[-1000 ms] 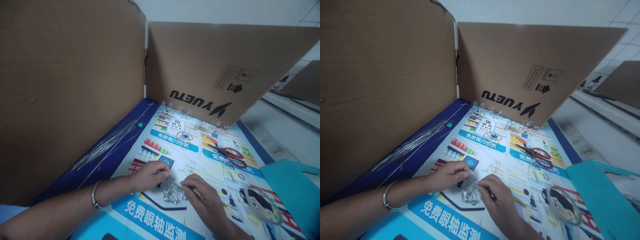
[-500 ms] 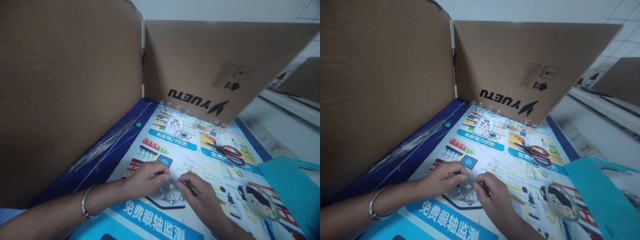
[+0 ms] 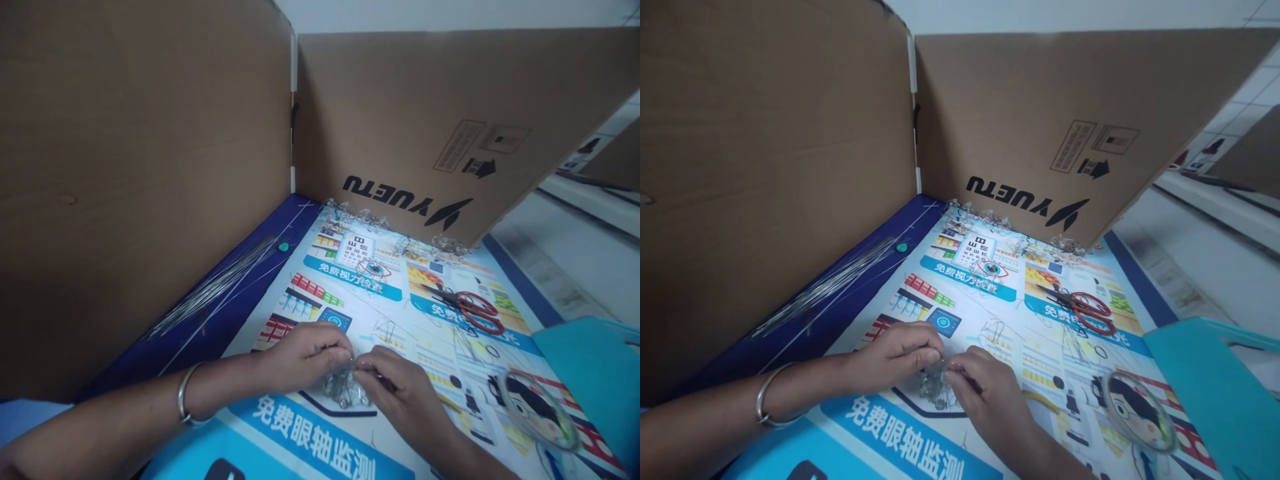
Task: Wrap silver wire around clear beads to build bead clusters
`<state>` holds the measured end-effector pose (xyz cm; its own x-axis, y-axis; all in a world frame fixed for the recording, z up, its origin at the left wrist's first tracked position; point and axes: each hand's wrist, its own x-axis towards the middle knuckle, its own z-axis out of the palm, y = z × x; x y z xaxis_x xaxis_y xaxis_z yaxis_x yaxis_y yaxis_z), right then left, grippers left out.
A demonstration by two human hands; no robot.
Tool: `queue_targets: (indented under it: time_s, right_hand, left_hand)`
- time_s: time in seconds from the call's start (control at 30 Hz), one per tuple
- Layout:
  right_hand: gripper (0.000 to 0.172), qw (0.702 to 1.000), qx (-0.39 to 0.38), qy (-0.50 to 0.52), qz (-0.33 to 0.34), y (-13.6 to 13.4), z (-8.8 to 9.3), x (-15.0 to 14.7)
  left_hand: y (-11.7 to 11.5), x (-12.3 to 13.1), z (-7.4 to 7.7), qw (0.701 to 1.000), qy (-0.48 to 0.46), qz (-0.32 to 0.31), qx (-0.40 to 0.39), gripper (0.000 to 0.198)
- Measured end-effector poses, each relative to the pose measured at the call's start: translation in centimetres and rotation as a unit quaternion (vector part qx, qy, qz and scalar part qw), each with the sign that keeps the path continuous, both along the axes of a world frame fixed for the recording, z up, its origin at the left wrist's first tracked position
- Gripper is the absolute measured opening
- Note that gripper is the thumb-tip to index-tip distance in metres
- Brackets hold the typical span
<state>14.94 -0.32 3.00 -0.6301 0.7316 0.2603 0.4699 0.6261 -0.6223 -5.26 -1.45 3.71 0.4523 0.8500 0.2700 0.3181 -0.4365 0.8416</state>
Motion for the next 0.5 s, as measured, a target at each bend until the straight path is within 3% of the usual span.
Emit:
queue_targets:
  time_s: [0.13,0.33,0.5]
  right_hand:
    - [0.014,1.0,0.004,0.007,0.006,0.0,-0.2,0.6]
    - [0.015,1.0,0.001,0.023,0.001,0.1,-0.4,1.0]
    - [0.014,1.0,-0.012,0.017,-0.007,0.1,-0.6,1.2]
  left_hand:
    - [1.0,-0.9,-1.2,1.0,0.02,0.001,0.002,0.022]
    - [1.6,-1.4,-2.2,0.991,0.066,-0.099,0.054,0.037]
    - [1.6,-1.2,-1.9,0.989,0.071,-0.119,0.05,0.017]
